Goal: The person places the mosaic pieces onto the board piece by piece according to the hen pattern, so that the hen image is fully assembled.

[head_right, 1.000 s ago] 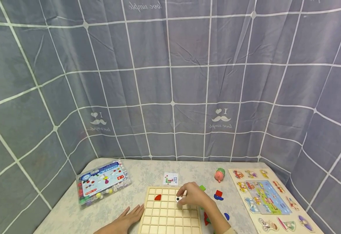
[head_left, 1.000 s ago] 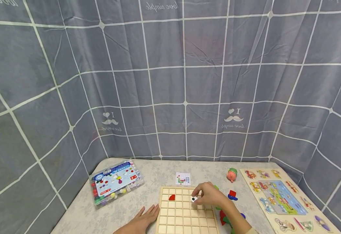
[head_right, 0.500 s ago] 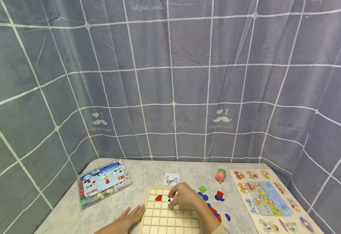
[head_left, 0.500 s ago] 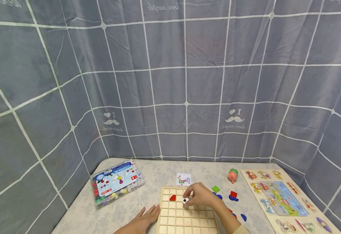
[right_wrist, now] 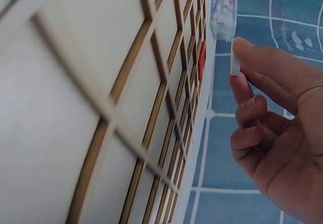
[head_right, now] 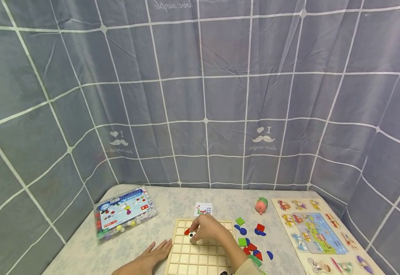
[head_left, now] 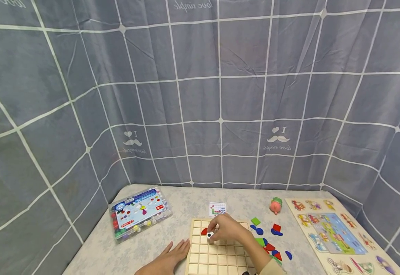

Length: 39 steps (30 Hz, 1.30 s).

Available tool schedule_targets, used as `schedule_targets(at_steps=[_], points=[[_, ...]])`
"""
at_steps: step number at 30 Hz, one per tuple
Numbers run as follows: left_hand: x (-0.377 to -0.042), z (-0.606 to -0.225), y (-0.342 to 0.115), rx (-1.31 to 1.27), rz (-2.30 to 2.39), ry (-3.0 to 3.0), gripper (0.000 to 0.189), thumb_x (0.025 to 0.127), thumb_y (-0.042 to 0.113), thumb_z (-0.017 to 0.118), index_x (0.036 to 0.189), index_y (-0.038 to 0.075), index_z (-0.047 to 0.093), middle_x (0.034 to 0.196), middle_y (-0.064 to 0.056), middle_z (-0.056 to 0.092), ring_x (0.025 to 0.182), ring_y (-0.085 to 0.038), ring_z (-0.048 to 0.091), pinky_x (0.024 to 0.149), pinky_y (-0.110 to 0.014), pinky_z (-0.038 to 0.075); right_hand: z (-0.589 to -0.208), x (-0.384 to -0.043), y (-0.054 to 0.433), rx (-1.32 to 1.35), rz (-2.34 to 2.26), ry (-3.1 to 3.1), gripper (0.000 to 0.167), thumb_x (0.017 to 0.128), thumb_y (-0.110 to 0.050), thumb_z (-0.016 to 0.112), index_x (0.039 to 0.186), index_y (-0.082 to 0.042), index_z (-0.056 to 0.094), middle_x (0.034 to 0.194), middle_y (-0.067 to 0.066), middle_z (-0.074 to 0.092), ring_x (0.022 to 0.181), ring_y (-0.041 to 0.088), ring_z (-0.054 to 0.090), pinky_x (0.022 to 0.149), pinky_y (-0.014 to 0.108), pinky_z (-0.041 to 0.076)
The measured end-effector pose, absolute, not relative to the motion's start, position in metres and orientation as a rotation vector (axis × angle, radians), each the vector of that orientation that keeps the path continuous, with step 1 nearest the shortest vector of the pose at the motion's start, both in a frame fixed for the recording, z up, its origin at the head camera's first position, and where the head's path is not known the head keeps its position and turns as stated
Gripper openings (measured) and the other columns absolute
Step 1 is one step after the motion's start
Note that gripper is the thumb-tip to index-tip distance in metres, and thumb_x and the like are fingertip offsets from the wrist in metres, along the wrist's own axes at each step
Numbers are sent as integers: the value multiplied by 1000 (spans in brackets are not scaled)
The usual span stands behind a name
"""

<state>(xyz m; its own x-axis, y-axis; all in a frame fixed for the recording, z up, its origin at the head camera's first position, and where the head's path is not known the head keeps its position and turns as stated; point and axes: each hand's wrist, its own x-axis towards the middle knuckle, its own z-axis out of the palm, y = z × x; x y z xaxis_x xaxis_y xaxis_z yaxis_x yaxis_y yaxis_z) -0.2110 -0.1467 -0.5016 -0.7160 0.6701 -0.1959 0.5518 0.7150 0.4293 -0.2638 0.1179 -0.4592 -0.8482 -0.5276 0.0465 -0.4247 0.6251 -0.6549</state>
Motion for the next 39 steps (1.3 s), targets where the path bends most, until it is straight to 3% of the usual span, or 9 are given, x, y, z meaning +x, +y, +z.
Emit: schedule_targets(at_steps=[10,39], points=[[-211,-500,-146,962,487,2585,102,84,66,60,156,6,20,162,-12,24,151,-23,20,121,-55,16,-465,-266,102,-760,-962,2701,13,70,-10,85,80,-10,76,70,-8,68,60,0,53,56,17,47],[-209,-500,-147,981,471,2607,101,84,64,62,155,5,22,162,-12,24,151,-23,21,121,-54,18,-474,-269,92,-727,-814,2794,15,68,-15,87,78,-19,76,68,-15,64,62,-1,51,60,18,43]])
